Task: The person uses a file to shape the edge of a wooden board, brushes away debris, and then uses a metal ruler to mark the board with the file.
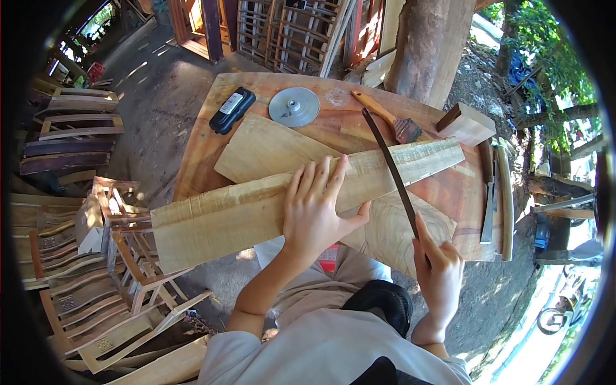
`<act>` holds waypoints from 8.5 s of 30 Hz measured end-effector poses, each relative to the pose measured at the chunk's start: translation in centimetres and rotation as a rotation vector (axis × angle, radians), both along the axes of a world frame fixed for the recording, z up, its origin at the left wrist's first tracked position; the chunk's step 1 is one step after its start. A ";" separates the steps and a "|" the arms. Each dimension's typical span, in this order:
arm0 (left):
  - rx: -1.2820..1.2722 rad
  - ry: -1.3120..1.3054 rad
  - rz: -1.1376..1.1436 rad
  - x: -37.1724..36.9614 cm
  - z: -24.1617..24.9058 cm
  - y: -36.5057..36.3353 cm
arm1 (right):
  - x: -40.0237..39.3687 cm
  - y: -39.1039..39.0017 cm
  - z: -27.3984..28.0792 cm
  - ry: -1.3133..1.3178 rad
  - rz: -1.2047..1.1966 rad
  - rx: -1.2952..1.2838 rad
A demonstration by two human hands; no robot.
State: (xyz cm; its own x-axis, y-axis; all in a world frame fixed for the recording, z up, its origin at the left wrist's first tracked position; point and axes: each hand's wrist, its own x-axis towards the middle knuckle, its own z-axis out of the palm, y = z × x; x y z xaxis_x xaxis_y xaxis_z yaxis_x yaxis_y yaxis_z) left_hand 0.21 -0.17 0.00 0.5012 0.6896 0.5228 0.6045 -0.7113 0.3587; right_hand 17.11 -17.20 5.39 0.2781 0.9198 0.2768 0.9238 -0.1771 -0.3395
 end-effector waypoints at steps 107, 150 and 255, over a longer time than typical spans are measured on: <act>-0.028 0.022 -0.075 -0.7 0.2 -0.5 | -0.8 0.2 0.6 -0.052 0.020 -0.058; 0.003 0.045 -0.073 -0.4 0.3 -0.5 | -1.0 0.0 0.0 -0.050 0.062 -0.002; 0.045 0.029 -0.022 -0.1 0.1 -0.5 | -0.3 -0.7 1.2 -0.037 0.016 -0.074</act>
State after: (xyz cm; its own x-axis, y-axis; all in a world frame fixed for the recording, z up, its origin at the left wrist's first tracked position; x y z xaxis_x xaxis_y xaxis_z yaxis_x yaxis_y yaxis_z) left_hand 0.14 -0.69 0.09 0.5312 0.6546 0.5378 0.5987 -0.7392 0.3085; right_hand 16.85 -17.86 6.61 0.2542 0.9424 0.2176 0.9383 -0.1858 -0.2917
